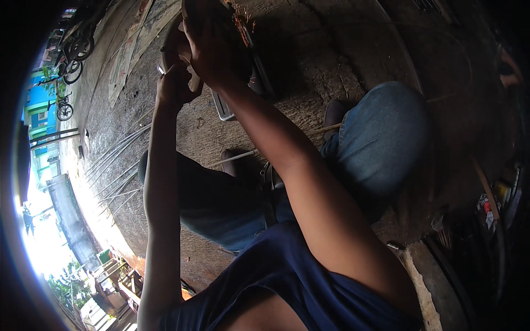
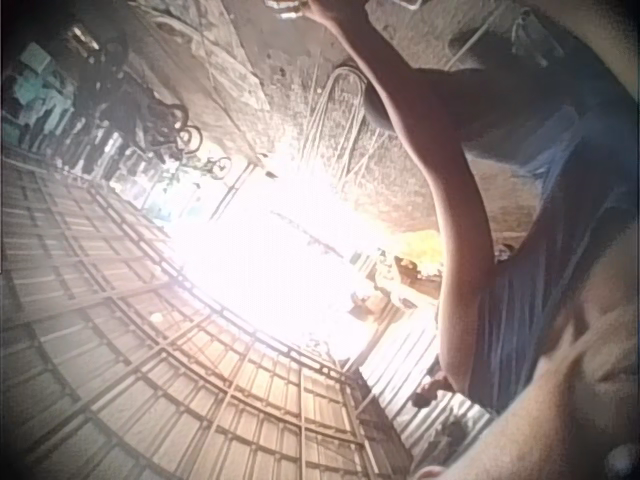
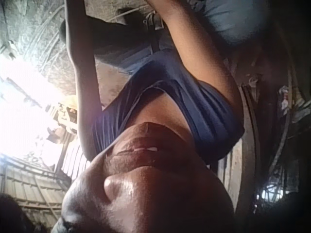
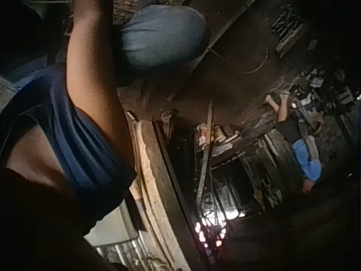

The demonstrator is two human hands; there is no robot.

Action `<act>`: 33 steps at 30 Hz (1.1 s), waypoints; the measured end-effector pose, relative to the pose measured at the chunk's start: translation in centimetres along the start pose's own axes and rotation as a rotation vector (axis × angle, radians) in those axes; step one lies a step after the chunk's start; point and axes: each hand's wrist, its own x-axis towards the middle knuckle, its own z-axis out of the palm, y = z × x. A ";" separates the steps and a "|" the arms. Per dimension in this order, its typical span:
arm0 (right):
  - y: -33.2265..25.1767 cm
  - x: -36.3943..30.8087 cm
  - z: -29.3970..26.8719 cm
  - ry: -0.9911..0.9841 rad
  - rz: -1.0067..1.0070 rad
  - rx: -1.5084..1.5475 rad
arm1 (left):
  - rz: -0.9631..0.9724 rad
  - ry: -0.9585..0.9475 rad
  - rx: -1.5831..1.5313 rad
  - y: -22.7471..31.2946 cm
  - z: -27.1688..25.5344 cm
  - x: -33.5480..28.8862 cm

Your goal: Cutting a long metal rod into smaller pieces using a metal chop saw.

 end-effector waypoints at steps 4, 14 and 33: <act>-0.2 0.2 -0.1 -0.112 0.039 -0.047 | 0.006 -0.024 -0.045 -0.1 0.1 -0.1; -0.3 0.2 -0.6 -0.030 0.001 -0.065 | 0.033 -0.008 -0.057 0.1 0.4 -0.6; -0.1 0.0 0.6 0.094 -0.060 -0.058 | 0.014 0.027 -0.055 -0.2 0.4 -0.6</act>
